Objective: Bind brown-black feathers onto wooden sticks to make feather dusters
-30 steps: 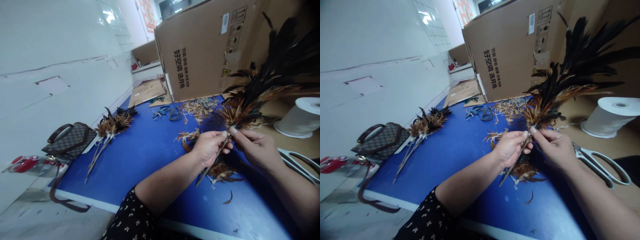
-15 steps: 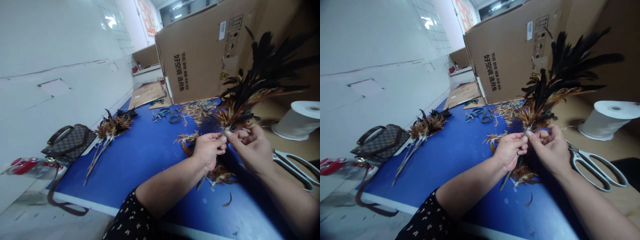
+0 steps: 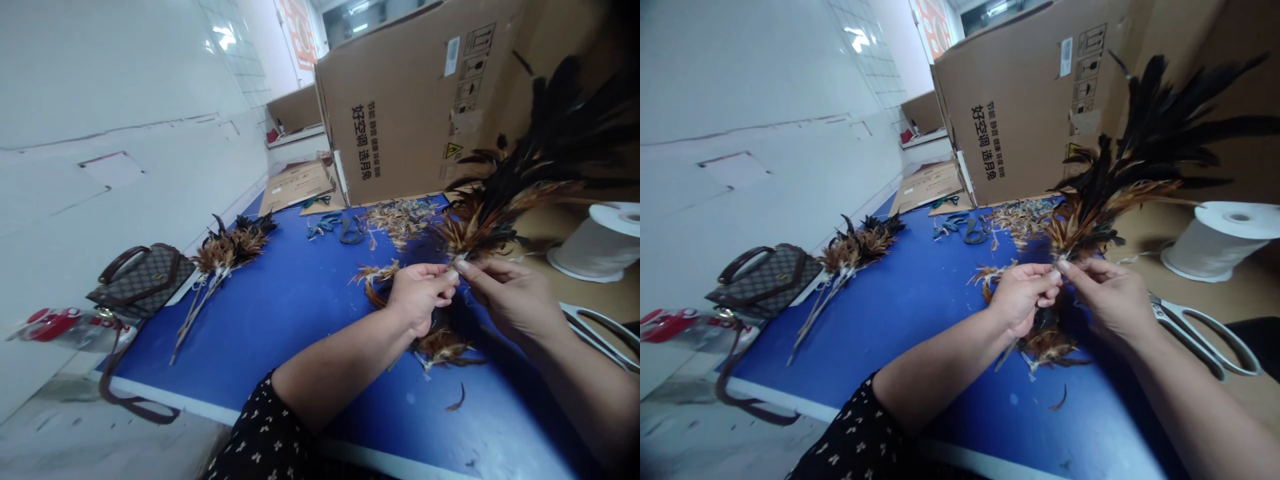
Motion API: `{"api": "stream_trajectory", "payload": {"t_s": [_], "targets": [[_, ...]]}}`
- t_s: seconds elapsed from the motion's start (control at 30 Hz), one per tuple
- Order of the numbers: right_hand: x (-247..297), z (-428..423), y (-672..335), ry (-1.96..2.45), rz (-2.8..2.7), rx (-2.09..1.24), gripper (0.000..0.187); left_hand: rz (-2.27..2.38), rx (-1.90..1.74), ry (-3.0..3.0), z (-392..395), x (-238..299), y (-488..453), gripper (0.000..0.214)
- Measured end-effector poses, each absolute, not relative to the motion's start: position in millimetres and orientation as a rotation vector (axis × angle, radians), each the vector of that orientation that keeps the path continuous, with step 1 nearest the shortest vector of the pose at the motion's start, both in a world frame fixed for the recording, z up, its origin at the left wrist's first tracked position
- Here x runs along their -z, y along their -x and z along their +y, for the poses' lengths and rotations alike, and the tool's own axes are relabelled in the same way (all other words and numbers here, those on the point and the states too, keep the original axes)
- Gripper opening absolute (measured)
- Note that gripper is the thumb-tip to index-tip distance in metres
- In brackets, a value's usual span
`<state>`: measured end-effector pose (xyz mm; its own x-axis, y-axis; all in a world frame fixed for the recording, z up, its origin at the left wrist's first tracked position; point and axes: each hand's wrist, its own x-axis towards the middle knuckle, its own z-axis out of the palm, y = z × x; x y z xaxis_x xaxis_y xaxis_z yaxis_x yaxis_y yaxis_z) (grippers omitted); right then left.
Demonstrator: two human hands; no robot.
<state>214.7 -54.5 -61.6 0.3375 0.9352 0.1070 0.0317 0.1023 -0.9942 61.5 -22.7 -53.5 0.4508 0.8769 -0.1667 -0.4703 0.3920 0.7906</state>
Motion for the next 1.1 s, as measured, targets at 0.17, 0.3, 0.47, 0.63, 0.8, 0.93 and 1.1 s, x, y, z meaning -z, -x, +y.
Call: {"api": "stream_trajectory", "payload": {"t_s": [0.17,0.3,0.47,0.63,0.8,0.93,1.1], "targets": [[62.8,-53.5,-220.3,1.241,-0.906,-0.993,0.057,0.656,-0.935,-0.736,-22.7,55.8,-63.1,0.061],[59.7,-53.1,-216.7,1.215,-0.894,-0.999,0.06,0.636,-0.902,-0.75,-22.9,55.1,-63.0,0.058],[58.0,-52.2,-210.0,1.192,-0.884,-0.979,0.066,0.633,-0.895,-0.728,-22.1,51.4,-60.6,0.054],[57.7,-52.4,-204.2,1.125,-0.814,-0.975,0.067,0.576,-0.976,-0.674,-24.8,47.8,-60.5,0.054],[57.1,-55.4,-200.7,1.127,-0.868,-1.058,0.061,0.549,-1.005,-0.683,-26.6,43.2,-59.8,0.054],[54.1,-59.8,-198.1,1.128,-0.858,-1.063,0.058,0.55,-1.008,-0.714,-26.0,41.5,-58.3,0.056],[54.1,-62.3,-200.0,1.228,-0.86,-0.931,0.063,0.576,-1.03,-0.726,-25.0,45.0,-58.7,0.062]]}}
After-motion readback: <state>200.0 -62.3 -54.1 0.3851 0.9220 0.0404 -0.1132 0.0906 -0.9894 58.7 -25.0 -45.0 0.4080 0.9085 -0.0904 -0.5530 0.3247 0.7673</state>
